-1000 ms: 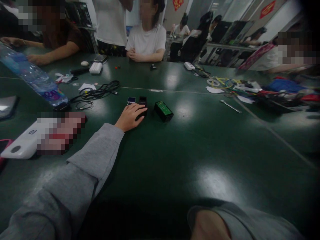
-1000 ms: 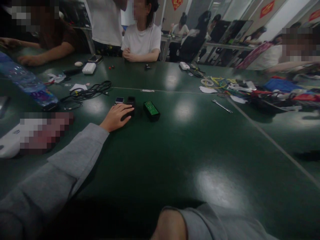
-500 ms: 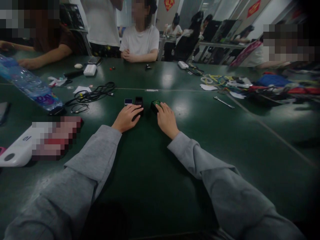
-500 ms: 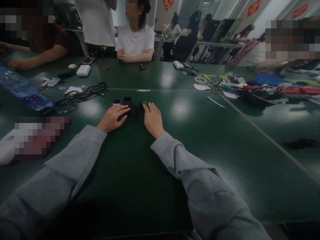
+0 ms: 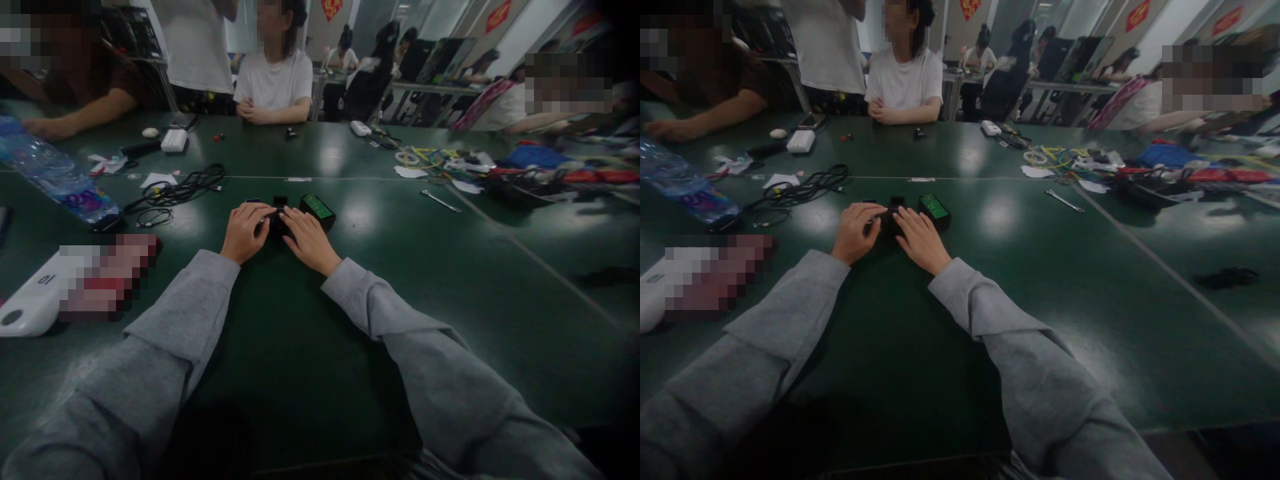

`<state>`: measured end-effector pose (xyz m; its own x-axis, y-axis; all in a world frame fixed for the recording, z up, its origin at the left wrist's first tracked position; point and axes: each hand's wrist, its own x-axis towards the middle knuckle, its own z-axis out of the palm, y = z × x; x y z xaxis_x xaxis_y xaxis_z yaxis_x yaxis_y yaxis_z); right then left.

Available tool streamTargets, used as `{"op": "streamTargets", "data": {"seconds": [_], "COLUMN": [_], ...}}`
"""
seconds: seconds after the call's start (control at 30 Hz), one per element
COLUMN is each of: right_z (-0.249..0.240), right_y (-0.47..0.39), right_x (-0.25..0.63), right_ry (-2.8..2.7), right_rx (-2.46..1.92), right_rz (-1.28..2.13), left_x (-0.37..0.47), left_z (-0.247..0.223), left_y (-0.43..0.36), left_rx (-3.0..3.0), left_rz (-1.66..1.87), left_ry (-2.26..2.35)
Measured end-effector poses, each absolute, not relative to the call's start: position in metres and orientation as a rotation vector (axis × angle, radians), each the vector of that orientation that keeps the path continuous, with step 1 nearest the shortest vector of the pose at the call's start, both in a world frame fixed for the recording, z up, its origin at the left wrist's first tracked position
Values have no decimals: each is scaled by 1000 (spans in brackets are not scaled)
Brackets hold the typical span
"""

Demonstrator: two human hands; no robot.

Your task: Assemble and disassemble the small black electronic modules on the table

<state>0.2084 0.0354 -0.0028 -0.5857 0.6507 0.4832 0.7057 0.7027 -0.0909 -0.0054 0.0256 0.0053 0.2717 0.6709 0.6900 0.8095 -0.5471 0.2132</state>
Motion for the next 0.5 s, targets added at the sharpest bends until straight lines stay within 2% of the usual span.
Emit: {"op": "streamTargets", "data": {"seconds": [0.13,0.3,0.43,0.5], "right_z": [-5,-4,-4,-5], "right_y": [33,34,36,37], "right_x": [204,206,208,209], "right_ry": [-2438,-2311,-2290,-2285], "right_rx": [-1011,-1074,-1081,-1066], "right_rz": [-34,-78,-90,-106], "left_x": [-12,-9,8,16], "left_z": [1,1,19,32], "left_y": [33,32,3,-14], "left_rx": [-2208,-2309,-2215,-2319], "left_rz": [-1285,-1179,-1193,-1092], "left_ry": [-1472,-1389,-1375,-1364]}}
